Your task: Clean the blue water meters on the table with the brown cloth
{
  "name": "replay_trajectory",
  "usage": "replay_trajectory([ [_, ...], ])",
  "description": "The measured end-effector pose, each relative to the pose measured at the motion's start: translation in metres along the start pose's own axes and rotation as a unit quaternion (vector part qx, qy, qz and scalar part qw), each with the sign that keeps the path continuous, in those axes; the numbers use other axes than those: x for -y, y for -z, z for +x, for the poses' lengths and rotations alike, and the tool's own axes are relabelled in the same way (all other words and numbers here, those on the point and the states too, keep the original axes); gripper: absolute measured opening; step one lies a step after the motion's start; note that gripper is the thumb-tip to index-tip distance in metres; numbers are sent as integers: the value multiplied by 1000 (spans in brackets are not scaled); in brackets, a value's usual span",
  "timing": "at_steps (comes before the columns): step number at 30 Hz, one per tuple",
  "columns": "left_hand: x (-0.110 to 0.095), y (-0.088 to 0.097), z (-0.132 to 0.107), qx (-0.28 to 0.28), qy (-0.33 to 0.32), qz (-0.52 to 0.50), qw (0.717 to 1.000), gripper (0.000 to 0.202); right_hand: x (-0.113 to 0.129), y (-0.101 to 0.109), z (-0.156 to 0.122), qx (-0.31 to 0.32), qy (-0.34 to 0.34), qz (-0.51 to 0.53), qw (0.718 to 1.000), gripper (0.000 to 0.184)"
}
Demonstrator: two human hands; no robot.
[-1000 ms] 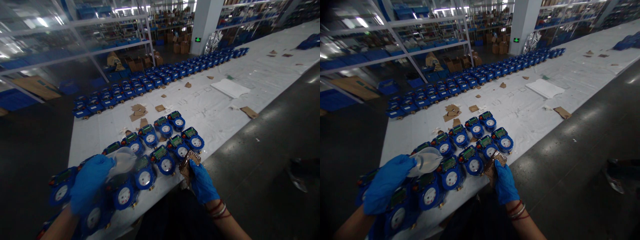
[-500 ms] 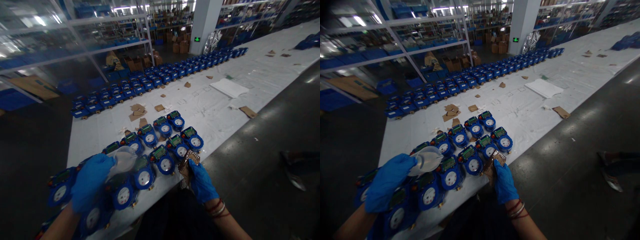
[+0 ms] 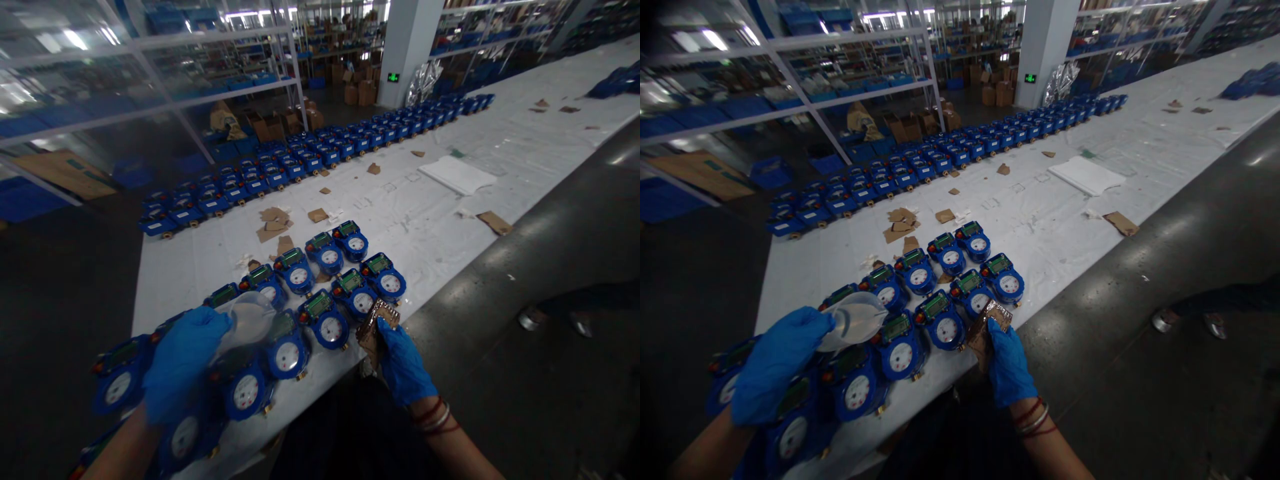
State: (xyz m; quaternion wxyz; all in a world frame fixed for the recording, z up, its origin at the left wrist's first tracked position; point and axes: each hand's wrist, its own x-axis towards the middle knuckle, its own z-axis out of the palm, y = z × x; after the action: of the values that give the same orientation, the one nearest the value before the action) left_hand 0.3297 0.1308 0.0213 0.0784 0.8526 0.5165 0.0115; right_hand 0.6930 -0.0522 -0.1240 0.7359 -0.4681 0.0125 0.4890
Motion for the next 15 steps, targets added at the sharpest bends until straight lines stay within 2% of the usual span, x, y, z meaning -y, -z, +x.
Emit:
replay_trajectory([
  [3, -4, 3, 2, 14, 28, -23, 999, 20, 0, -1, 0, 4, -14, 11, 1000, 59],
  [9, -10, 2, 0, -12, -8, 12, 1000, 26, 3, -4, -2, -13, -15, 17, 1000, 61],
  [15, -13, 2, 4, -5, 47, -73, 996, 18, 5, -5, -2, 0, -17, 22, 1000, 56],
])
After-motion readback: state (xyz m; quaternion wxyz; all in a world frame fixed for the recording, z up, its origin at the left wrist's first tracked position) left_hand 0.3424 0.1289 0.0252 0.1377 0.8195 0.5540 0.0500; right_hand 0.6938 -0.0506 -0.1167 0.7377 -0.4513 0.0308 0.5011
